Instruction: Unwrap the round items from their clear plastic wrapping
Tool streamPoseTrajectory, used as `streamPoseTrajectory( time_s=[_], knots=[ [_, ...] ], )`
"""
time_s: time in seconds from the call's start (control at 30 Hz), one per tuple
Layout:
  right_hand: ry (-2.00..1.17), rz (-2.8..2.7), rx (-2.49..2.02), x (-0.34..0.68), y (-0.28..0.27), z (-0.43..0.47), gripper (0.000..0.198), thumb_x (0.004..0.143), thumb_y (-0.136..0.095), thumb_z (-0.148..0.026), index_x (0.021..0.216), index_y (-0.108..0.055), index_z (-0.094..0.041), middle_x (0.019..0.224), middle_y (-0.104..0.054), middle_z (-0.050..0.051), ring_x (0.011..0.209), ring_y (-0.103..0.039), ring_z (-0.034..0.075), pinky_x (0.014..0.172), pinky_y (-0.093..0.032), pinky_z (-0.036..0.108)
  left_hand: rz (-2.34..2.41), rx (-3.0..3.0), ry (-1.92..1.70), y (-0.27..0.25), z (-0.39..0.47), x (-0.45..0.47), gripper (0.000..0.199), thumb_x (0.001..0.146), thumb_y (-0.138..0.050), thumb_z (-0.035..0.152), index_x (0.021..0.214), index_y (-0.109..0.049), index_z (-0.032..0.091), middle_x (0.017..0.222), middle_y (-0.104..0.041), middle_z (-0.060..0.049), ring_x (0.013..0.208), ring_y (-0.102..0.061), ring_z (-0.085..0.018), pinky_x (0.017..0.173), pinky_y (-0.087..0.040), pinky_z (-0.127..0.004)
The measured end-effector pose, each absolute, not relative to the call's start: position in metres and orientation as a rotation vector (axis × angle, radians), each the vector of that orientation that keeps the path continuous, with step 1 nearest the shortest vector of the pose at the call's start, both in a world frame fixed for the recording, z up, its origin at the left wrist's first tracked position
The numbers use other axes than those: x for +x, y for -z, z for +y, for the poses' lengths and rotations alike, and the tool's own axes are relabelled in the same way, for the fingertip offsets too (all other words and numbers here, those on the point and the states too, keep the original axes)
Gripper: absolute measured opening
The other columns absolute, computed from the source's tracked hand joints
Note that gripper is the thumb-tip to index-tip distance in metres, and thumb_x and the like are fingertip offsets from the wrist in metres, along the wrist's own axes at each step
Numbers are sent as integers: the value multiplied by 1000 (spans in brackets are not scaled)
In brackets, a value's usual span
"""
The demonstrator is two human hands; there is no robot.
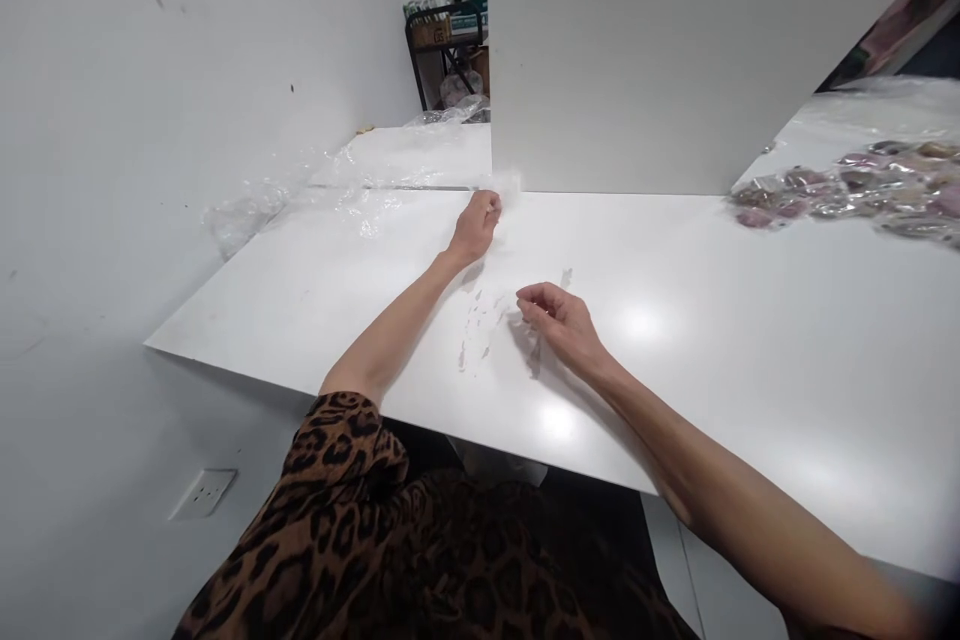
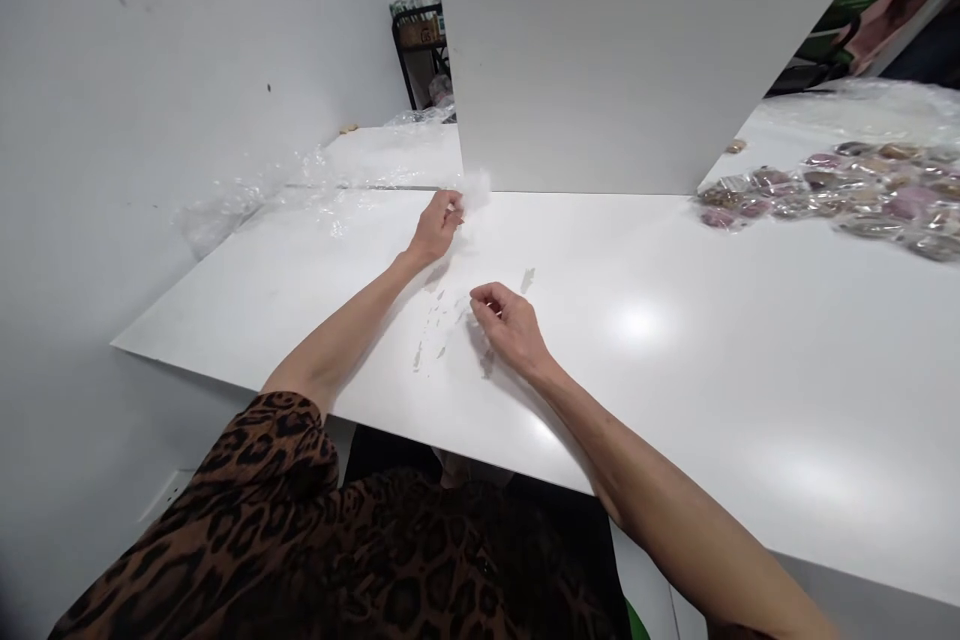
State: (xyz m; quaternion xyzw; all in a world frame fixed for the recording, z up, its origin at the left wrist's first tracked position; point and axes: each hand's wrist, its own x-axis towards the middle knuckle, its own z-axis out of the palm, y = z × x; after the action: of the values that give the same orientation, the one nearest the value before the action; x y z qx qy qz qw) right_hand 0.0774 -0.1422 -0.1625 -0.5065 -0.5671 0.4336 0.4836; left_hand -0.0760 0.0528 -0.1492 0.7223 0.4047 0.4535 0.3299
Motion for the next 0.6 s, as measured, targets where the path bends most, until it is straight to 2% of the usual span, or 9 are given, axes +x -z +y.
streamPoseTrajectory(
  time_s=[0.07,0.13,0.27,0.37,0.43,0.5,0.6],
  knots=[
    [-995,-1322,-1239,83,167,-134,30,83,-64,-47,99,-66,-21,90,-66,5,80,-58,19,74,-49,36,891,1715,-1257,143,24,-88,13,92,-66,28,91,-55,23,96,-63,-2,89,-63,-16,91,-49,-29],
    [-892,-1270,-1278,89,170,-127,33,82,-65,-47,103,-65,-22,101,-68,7,86,-59,20,77,-51,36,781,1580,-1272,136,-5,-99,16,91,-67,30,89,-53,22,88,-61,0,83,-61,-13,84,-49,-26],
    [-670,-1181,-1364,103,172,-117,47,84,-64,-55,118,-62,-23,130,-64,13,109,-61,26,85,-53,39,730,1298,-1280,126,-47,-112,13,91,-60,29,84,-51,22,79,-58,1,71,-55,-12,73,-47,-25],
    [-604,-1188,-1403,112,171,-114,54,89,-58,-65,126,-60,-25,142,-60,14,129,-55,30,101,-49,46,746,1094,-1253,125,-60,-113,12,92,-52,26,80,-50,21,73,-54,0,65,-52,-13,66,-45,-25],
    [-620,-1260,-1427,117,169,-115,57,89,-58,-70,125,-63,-26,143,-60,13,136,-50,33,110,-44,51,742,991,-1214,128,-61,-112,17,92,-49,24,76,-48,21,68,-52,0,60,-49,-13,63,-44,-26],
    [-672,-1359,-1436,121,166,-116,59,86,-62,-71,124,-65,-26,138,-64,13,135,-51,34,110,-42,53,720,895,-1195,130,-58,-112,22,94,-47,23,72,-46,21,64,-49,1,56,-48,-12,62,-45,-27],
    [-869,-1486,-1414,121,161,-120,58,79,-75,-67,118,-70,-24,109,-71,10,108,-62,29,92,-49,45,722,735,-1210,132,-52,-115,25,97,-43,21,73,-50,20,65,-54,0,58,-55,-12,67,-51,-27]
  ],
)
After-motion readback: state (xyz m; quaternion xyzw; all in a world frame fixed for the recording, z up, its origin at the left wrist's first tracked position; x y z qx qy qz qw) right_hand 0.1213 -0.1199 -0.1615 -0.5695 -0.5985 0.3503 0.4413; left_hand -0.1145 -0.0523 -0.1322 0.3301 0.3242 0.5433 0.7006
